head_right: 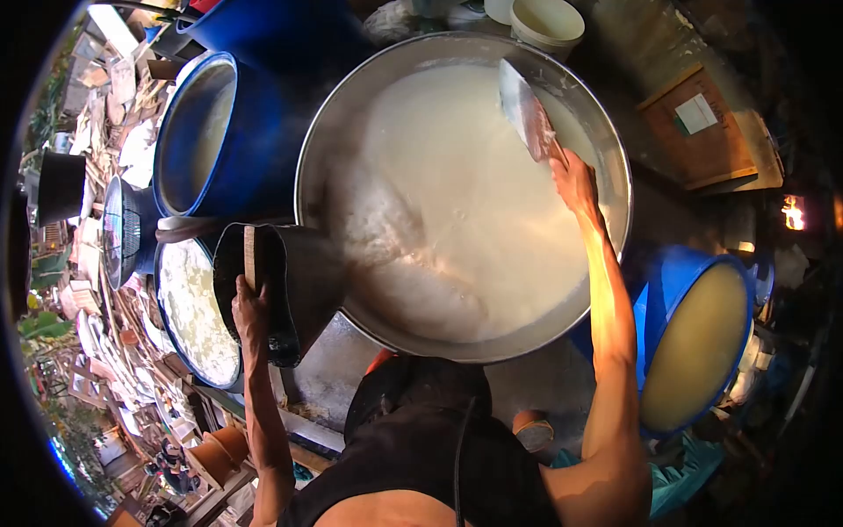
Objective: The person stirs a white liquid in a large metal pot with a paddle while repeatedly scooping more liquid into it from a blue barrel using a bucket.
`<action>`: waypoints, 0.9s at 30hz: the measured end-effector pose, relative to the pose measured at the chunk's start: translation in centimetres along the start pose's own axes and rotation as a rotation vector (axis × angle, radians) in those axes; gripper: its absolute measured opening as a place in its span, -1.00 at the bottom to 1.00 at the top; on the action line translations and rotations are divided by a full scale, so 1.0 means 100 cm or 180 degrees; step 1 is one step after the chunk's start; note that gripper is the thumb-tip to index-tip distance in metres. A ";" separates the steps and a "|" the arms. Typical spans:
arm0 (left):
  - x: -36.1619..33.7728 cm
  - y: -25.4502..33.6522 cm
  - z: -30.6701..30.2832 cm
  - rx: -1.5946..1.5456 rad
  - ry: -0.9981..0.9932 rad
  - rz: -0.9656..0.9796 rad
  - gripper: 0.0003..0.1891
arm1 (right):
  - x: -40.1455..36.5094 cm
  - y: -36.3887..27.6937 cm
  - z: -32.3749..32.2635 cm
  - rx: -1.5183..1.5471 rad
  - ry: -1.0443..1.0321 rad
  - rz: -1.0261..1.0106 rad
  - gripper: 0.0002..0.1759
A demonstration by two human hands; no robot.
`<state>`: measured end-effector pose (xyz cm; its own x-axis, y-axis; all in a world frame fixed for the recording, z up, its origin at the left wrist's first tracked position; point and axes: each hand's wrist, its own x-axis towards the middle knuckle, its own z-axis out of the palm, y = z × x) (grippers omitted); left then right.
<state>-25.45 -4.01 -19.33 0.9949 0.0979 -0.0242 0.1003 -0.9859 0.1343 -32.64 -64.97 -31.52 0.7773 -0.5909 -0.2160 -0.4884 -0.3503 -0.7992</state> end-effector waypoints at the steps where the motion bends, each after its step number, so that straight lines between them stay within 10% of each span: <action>1: 0.001 -0.001 0.000 0.0016 0.0011 -0.0005 -0.51 | 0.020 0.008 0.012 -0.0046 -0.0044 -0.0190 -0.69; 9: 0.001 -0.001 0.001 0.0101 0.0061 0.0090 -0.48 | 0.029 0.061 0.079 -0.1100 -0.0090 -0.1681 -0.56; 27: -0.003 0.002 -0.004 0.0010 -0.0016 0.0017 -0.54 | -0.241 0.006 -0.040 -0.2577 -0.1607 -0.1601 -0.74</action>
<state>-25.75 -4.21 -18.85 0.9954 0.0918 -0.0284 0.0948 -0.9868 0.1315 -53.25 -53.83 -24.51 0.9453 0.0583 -0.3210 -0.0404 -0.9554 -0.2924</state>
